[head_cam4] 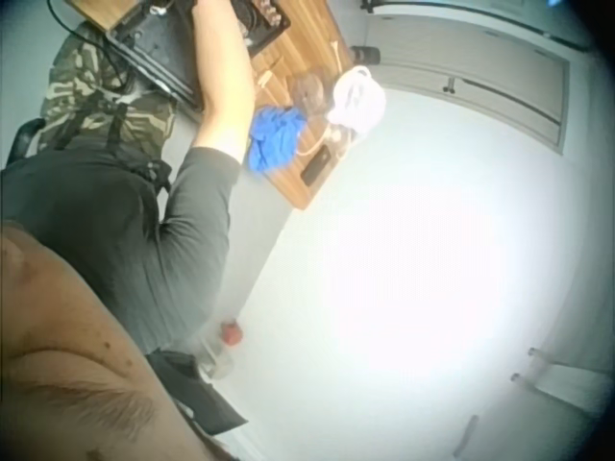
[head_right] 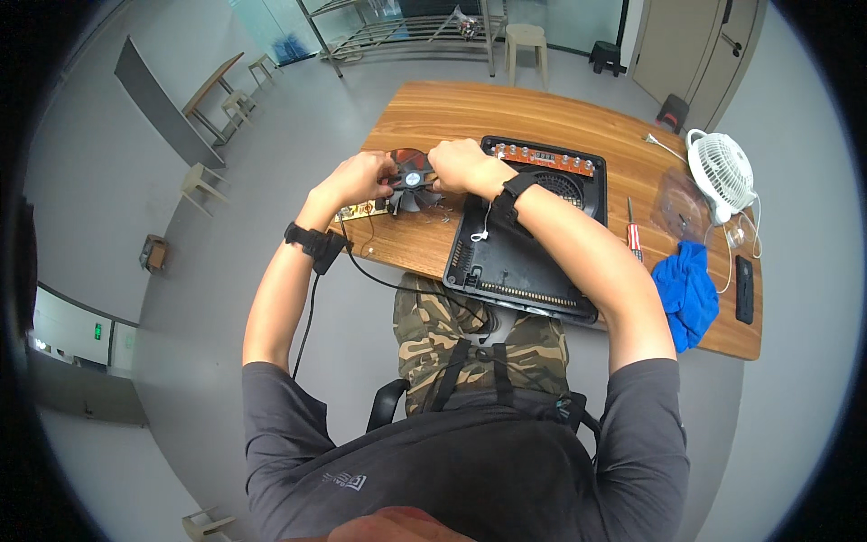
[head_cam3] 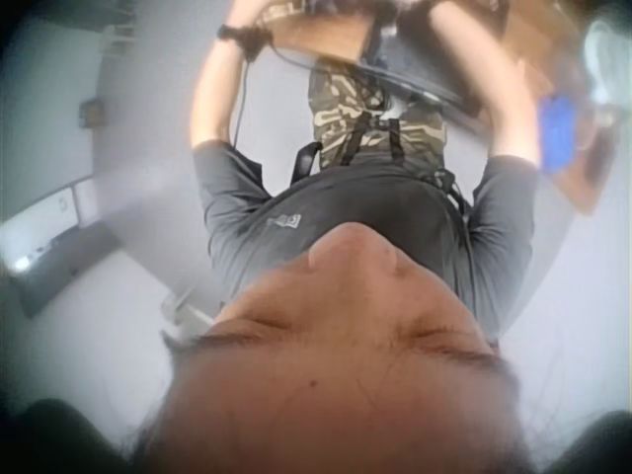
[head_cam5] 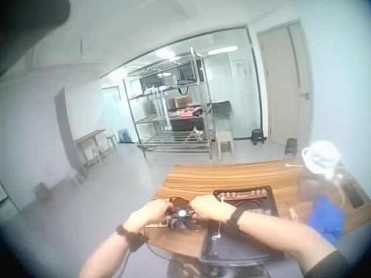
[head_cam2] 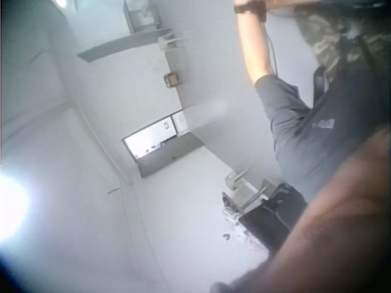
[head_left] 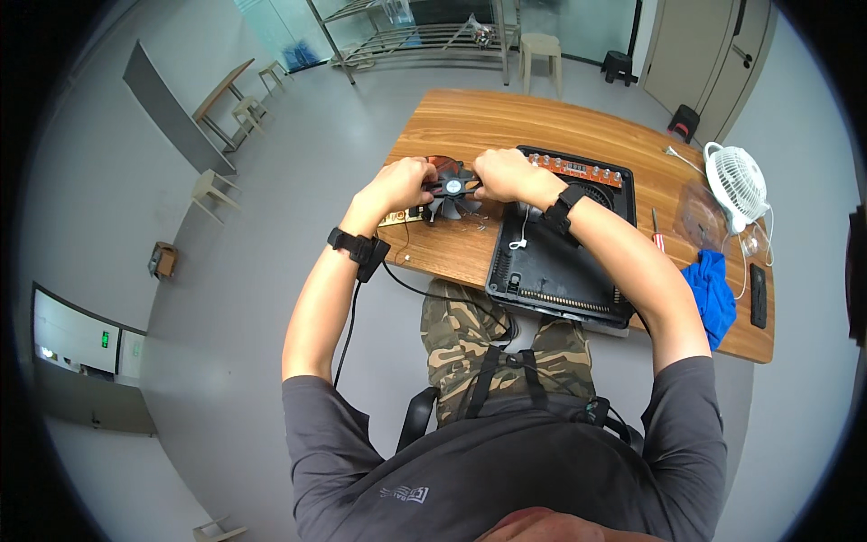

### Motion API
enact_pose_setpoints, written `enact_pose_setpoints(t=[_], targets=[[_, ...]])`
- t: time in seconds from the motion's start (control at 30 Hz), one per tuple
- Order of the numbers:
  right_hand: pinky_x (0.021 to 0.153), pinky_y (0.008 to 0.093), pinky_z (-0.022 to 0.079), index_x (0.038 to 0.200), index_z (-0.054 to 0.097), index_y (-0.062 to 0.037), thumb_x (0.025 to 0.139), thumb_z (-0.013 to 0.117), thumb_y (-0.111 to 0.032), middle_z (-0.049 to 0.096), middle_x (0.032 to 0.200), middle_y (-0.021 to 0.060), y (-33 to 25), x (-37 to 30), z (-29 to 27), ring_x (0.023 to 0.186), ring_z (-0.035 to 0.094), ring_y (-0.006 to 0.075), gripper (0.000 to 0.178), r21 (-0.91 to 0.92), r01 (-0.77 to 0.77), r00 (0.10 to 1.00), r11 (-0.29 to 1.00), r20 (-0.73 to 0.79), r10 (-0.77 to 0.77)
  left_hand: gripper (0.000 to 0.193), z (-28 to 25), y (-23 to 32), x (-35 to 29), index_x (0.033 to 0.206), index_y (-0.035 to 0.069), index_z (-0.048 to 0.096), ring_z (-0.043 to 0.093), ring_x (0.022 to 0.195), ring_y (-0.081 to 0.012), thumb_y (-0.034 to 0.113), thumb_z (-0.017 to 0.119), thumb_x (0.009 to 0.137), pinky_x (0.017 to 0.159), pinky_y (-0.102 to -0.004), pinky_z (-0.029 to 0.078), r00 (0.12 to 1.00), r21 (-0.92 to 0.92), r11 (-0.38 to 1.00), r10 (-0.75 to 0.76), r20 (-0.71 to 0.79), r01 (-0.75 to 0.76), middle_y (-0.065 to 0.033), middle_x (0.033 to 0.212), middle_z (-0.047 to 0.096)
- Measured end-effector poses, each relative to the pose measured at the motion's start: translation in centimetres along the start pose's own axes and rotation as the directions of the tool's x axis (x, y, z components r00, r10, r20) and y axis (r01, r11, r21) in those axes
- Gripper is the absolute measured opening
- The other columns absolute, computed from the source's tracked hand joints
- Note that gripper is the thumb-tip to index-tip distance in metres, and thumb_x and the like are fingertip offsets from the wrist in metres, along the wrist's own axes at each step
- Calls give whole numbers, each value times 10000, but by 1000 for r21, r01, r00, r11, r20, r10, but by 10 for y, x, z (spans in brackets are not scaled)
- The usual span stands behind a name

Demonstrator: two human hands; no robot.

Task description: The person assembles an electronic device on a wooden table. They use a screwdriver to secure components, wipe the device with a blue cloth, and place a fan and circuit board into the casing.

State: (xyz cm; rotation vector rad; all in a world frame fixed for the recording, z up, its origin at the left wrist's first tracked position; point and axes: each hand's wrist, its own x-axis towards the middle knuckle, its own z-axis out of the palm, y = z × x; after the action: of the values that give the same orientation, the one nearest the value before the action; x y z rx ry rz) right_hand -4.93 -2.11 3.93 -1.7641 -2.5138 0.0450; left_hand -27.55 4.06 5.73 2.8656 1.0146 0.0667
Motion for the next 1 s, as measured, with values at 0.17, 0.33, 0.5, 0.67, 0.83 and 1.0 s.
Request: enact_pose_setpoints(t=[0.17,0.33,0.5,0.67,0.83,1.0], targets=[[799,435,584,939,765,-18,776,836,-332,750,948,184,24,26,-16,946,725,350,361,-60,-70,997,996,-31,68,295,6,-15,38,1052,63,704,665,1027,-341,139,756,772,860,-437,549,989,-10,1000,6,-148,-7,-117,1041,704],[815,428,584,947,771,-39,766,840,-341,752,975,179,50,57,-10,959,726,344,358,-111,-153,988,982,-16,152,310,15,-36,93,1074,80,708,668,1037,-346,133,756,772,874,-445,552,995,73,997,29,-99,-22,-125,1065,714],[852,415,582,989,772,-51,760,836,-329,750,1048,168,80,89,5,1008,720,330,365,-131,-204,976,970,50,213,296,24,-58,147,1006,71,721,696,993,-355,113,818,729,850,-448,569,998,108,994,35,-59,-29,-150,1016,733],[855,400,581,1030,771,-56,782,829,-291,757,1068,140,98,122,28,1032,722,296,347,-133,-234,961,963,115,250,276,46,-81,183,1002,70,727,705,989,-345,118,819,746,853,-430,570,999,138,990,-32,10,31,-158,1019,735],[857,386,580,1033,773,-61,790,829,-275,762,1066,125,109,139,45,1028,725,284,329,-142,-230,951,963,178,254,380,73,-96,207,1088,79,707,694,1017,-341,159,835,739,851,-439,562,997,164,986,-50,62,39,-147,1059,735],[851,382,581,1027,774,-59,800,821,-274,762,1054,126,117,144,52,1017,725,294,316,-86,-242,941,966,220,256,392,81,-102,212,1108,92,708,691,1035,-342,174,839,748,865,-439,559,991,138,989,-69,113,53,-139,1069,734]])
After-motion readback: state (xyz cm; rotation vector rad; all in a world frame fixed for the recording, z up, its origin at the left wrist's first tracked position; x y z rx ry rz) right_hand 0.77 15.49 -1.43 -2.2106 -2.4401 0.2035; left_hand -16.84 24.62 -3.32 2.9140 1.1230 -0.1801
